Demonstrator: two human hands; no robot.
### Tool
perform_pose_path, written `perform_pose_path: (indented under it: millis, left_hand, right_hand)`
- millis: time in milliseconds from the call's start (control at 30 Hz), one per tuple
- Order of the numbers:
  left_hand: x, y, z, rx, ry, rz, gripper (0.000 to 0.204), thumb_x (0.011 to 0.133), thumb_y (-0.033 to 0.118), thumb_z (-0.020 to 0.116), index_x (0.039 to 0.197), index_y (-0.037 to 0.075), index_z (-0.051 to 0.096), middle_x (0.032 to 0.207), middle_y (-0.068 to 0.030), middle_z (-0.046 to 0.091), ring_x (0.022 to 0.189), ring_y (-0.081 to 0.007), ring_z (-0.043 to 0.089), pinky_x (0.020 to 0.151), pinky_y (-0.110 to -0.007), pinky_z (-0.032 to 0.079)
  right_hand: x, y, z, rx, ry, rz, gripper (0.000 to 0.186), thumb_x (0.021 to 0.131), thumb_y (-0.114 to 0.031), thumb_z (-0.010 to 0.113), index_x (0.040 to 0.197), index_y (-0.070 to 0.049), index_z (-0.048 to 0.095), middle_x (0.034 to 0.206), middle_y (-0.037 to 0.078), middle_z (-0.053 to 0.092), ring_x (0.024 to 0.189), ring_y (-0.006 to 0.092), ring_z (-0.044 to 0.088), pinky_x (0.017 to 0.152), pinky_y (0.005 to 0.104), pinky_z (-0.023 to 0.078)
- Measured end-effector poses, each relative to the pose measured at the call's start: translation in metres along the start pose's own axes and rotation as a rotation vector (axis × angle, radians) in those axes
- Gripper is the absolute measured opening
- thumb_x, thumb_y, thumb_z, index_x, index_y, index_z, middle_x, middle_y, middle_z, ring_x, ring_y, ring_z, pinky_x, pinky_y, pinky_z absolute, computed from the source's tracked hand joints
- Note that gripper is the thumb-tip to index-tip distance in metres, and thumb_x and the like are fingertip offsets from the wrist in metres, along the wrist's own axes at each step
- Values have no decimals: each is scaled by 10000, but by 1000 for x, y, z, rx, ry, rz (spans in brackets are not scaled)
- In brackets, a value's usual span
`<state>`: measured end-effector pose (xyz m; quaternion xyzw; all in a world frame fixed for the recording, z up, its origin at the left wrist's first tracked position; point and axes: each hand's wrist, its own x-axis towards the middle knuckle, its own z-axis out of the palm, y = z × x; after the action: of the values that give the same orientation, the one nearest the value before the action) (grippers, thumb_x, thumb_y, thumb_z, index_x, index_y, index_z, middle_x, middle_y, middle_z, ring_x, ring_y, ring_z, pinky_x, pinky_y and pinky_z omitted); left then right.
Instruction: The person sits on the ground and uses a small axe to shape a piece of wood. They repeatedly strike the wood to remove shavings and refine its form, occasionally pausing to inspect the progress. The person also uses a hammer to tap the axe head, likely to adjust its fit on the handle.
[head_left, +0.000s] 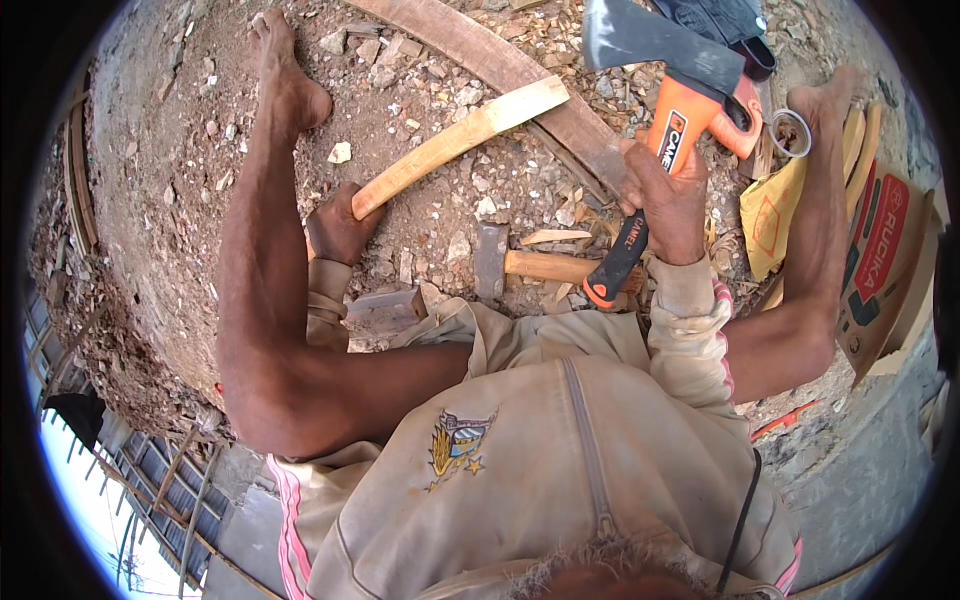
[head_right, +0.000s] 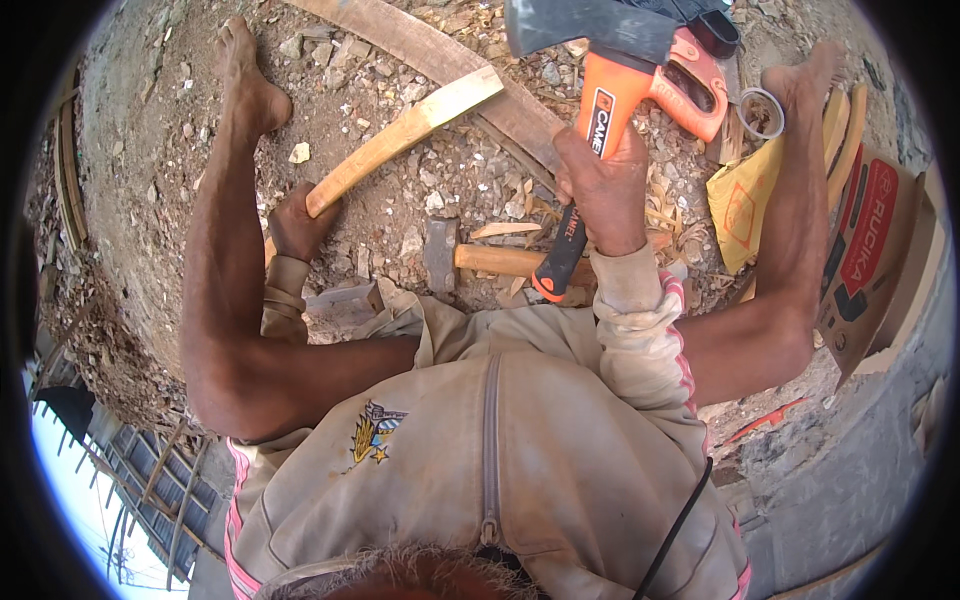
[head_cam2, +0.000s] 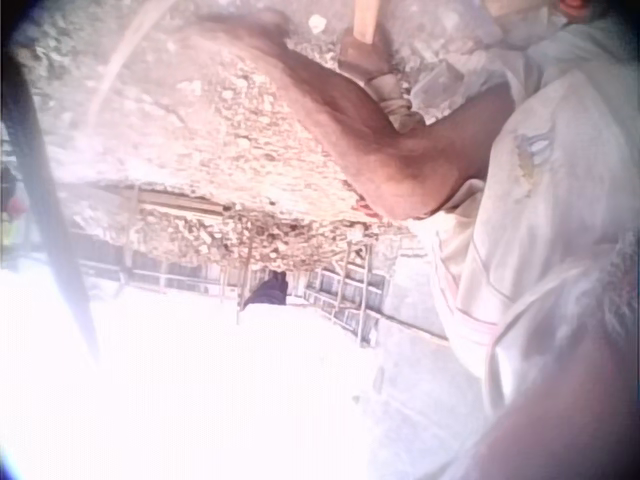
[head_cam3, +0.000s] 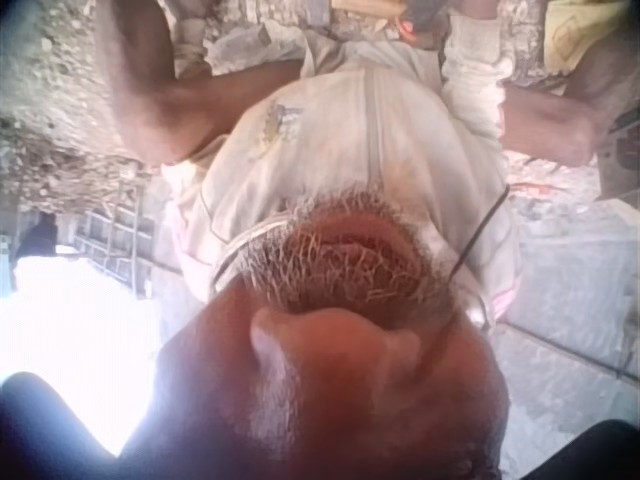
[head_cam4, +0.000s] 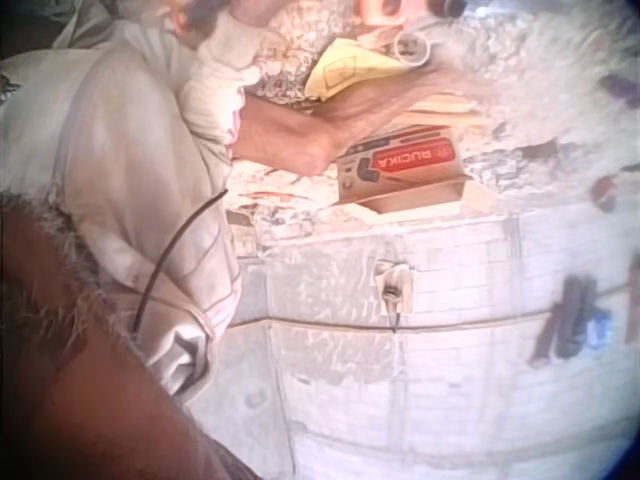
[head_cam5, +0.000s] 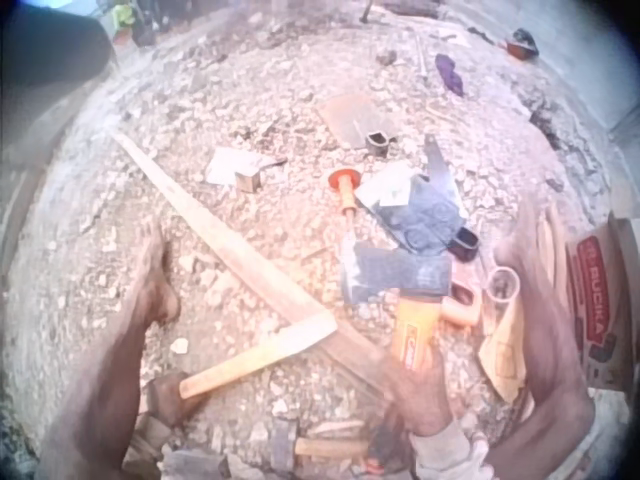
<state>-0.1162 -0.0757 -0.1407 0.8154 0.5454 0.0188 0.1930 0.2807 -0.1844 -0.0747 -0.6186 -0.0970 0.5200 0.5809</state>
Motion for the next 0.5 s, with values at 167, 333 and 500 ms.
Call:
perform_pose_path:
  millis: [167, 333, 500]
  left_hand:
    - [6, 2, 3, 58, 30, -13, 287, 762, 327, 829, 837, 109, 659, 737, -135, 672, 634, -310, 674, 594, -393, 536]
    - [4, 2, 0, 78, -15, -13, 274, 746, 304, 817, 894, 122, 675, 779, -138, 693, 715, -331, 693, 638, -427, 548]
    - [4, 2, 0, 45, -26, -25, 276, 740, 295, 825, 894, 122, 675, 790, -132, 697, 719, -331, 693, 647, -423, 548]
  right_hand:
    - [3, 8, 6, -40, -117, 106, 131, 950, -79, 627, 918, -92, 501, 638, -38, 456, 471, 50, 426, 423, 229, 379]
    - [8, -26, -10, 51, 33, -58, 120, 939, -74, 635, 951, -79, 516, 626, -42, 456, 456, 48, 428, 423, 222, 383]
    - [-2, 37, 5, -69, -163, 161, 130, 921, -67, 667, 990, -55, 557, 635, -37, 481, 473, 43, 445, 427, 231, 397]
